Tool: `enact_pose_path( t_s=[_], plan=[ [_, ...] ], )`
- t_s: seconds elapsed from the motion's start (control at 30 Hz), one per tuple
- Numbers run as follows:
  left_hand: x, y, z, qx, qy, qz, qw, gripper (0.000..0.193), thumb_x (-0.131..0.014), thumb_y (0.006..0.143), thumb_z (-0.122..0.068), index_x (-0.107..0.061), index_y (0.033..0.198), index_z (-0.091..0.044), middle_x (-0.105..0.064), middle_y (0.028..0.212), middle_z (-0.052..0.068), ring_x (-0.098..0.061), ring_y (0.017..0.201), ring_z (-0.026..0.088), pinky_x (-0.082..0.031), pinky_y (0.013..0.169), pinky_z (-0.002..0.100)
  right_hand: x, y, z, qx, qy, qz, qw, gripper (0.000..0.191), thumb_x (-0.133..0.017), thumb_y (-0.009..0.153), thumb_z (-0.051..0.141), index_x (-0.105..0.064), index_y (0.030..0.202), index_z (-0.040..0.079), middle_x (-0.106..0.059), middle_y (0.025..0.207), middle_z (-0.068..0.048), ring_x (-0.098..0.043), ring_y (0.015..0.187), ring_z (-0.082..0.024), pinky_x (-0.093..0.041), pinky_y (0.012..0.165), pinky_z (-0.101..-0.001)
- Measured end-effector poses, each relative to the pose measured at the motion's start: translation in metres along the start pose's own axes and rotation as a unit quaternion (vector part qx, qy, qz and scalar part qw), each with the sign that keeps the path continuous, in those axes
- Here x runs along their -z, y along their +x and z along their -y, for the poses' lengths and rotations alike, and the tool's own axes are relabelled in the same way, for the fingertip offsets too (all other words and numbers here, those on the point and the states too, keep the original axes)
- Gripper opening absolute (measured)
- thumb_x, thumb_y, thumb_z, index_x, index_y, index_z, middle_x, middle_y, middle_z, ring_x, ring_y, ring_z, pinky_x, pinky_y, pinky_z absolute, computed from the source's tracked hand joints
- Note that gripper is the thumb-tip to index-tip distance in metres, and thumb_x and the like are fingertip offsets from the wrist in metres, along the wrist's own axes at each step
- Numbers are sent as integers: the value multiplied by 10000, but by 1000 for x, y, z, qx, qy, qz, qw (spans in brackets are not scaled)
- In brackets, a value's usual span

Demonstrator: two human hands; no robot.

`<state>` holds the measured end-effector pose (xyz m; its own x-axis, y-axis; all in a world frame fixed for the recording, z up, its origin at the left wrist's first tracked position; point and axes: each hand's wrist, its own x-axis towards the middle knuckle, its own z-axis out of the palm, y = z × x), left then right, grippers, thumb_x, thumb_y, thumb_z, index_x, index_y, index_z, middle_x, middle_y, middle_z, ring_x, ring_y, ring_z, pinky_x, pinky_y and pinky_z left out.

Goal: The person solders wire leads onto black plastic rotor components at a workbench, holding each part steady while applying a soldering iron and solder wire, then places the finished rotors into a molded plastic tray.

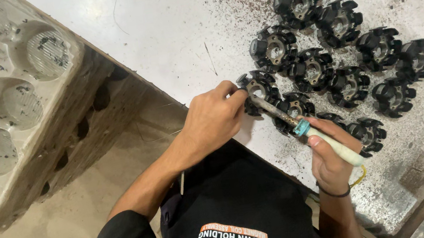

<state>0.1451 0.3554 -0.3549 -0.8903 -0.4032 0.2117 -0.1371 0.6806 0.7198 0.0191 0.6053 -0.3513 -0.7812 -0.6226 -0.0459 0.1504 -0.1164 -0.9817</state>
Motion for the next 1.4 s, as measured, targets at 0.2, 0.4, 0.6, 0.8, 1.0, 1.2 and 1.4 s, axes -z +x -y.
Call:
enact_pose_path(
  t_s=[0.2, 0.4, 0.6, 0.8, 1.0, 1.2, 1.4],
  plan=[
    [6, -2, -5, -15, -3, 9, 1000, 252, -709, 827, -66, -721, 1074, -20, -644, 953, 137, -672, 698, 310, -529, 569, 426, 19, 12, -6, -45, 32, -5, 998, 306, -657, 941, -73, -667, 1237, -145, -708, 1203, -235, -711, 1091, -274, -580, 1013, -354],
    [11, 0, -2, 16, -68, 5, 998, 228, -695, 848, -35, -748, 1069, -32, -669, 980, 125, -687, 730, 313, -568, 655, 403, 21, 9, -10, -24, 19, 7, 1000, 304, -679, 940, -56, -671, 1237, -118, -714, 1211, -224, -721, 1102, -258, -581, 1035, -332],
    [9, 5, -2, 19, -53, 14, 998, 185, -686, 858, -44, -751, 1029, -20, -662, 950, 131, -676, 690, 316, -560, 622, 411, 17, 9, -8, -14, -15, 19, 1000, 321, -677, 933, -27, -685, 1240, -121, -716, 1216, -228, -711, 1123, -255, -561, 1042, -313],
    [1, 2, -2, 2, -14, -2, 1000, 145, -682, 882, -60, -748, 999, -4, -650, 913, 127, -662, 660, 307, -542, 575, 414, 16, 6, -11, 5, -17, 6, 1000, 326, -649, 913, -42, -679, 1224, -137, -707, 1229, -245, -699, 1150, -286, -546, 1067, -342],
    [-2, 2, -2, 0, 2, -9, 1000, 143, -685, 883, -59, -749, 1004, -14, -654, 910, 97, -669, 663, 278, -535, 555, 393, 16, 6, -13, 9, 4, 6, 1000, 329, -628, 901, -58, -665, 1217, -142, -692, 1237, -253, -684, 1197, -336, -527, 1116, -394],
    [-3, 0, 0, -13, 2, -28, 1000, 108, -698, 878, -62, -738, 970, -22, -647, 908, 81, -652, 635, 269, -511, 522, 386, 18, 6, -13, 11, 17, 11, 1000, 325, -653, 908, -30, -660, 1216, -136, -695, 1221, -259, -697, 1193, -355, -538, 1118, -413],
    [0, 7, -1, -18, -4, -20, 1000, 113, -704, 886, -60, -719, 987, -12, -624, 890, 96, -627, 612, 276, -490, 512, 398, 14, 7, -10, 28, 8, 19, 999, 332, -697, 906, -18, -659, 1219, -122, -686, 1244, -252, -701, 1219, -354, -557, 1110, -419]
  ],
)
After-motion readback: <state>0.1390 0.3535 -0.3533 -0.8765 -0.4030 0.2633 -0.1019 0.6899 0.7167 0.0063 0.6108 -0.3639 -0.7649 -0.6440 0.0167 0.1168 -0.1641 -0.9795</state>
